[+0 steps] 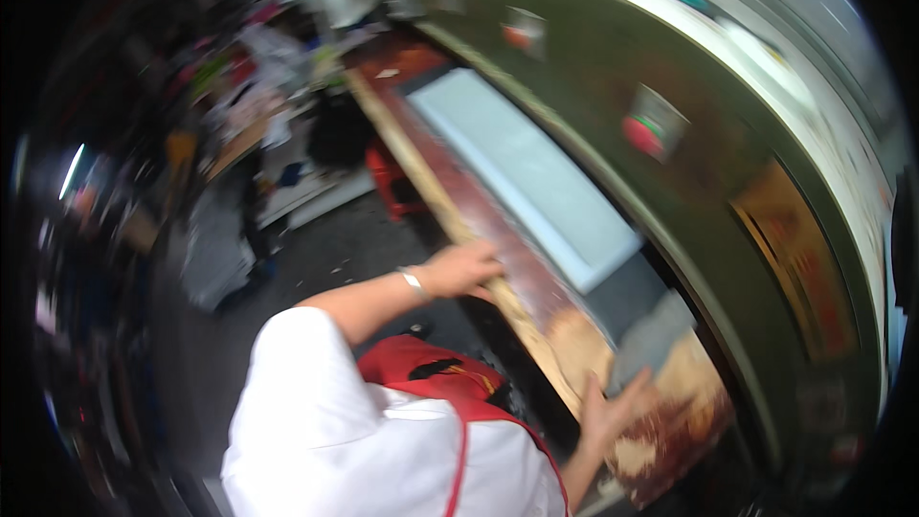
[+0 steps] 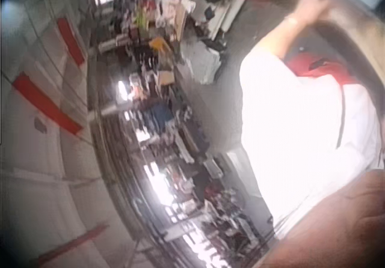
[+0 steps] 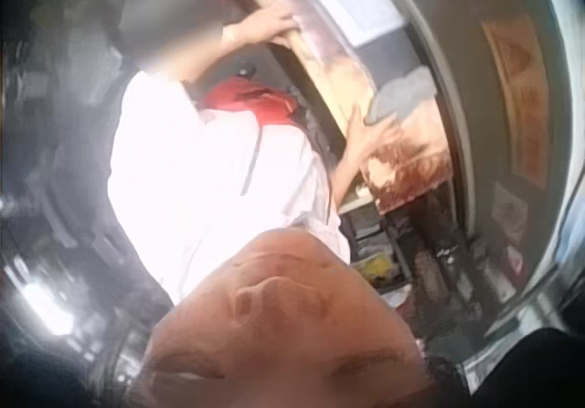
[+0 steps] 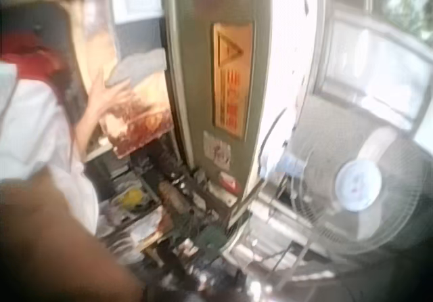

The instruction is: The person unpacks a plastic-wrapped template, places it on a cutting machine, and uses a handheld tool to press and cut multiple shapes from a sheet of material. The cut pieces are collected and placed into a red bin.

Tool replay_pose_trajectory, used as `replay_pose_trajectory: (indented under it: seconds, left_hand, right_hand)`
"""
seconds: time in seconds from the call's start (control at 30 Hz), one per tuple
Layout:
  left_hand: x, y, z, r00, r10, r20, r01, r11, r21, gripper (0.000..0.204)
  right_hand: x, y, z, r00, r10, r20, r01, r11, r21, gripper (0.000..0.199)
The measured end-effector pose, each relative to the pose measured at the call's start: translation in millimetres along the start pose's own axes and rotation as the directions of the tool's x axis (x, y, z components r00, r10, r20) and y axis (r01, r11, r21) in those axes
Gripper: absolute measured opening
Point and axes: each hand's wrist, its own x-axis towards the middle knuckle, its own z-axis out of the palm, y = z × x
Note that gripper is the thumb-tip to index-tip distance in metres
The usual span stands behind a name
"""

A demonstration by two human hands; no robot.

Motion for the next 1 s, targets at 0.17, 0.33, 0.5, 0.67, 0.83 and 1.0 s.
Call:
replay_pose_trajectory:
  seconds: [0.17, 0.33, 0.5, 0.67, 0.83, 1.0]
  left_hand:
    - [-22, -5, 0, 0.998, -0.024, -0.06, 0.018, 0.996, -0.093, 0.048]
    - [-38, -3, -2, 0.98, 0.046, -0.195, -0.089, 0.972, -0.219, 0.048]
    - [-54, -89, -30, 0.879, 0.267, -0.396, -0.456, 0.715, -0.53, 0.023]
    - [-31, -285, -102, 0.78, -0.05, -0.624, -0.048, 0.989, -0.138, 0.014]
    - [-12, -365, -97, 0.901, -0.254, -0.351, 0.27, 0.963, -0.001, 0.041]
    - [-23, -342, -63, 0.911, -0.289, -0.295, 0.247, 0.954, -0.17, 0.051]
  right_hand:
    - [24, -26, 0, 0.995, -0.079, -0.058, 0.066, 0.979, -0.193, 0.091]
    - [18, -57, -40, 0.999, -0.024, -0.048, 0.037, 0.956, 0.293, 0.093]
    - [-8, -150, -20, 0.961, 0.119, -0.25, -0.022, 0.932, 0.361, 0.09]
    - [-1, -267, 58, 0.991, 0.039, -0.129, 0.078, 0.615, 0.785, 0.089]
    - [55, -365, 144, 0.99, -0.049, 0.132, -0.084, 0.542, 0.836, 0.102]
    - [108, -427, 238, 0.969, -0.173, 0.179, -0.01, 0.691, 0.723, 0.095]
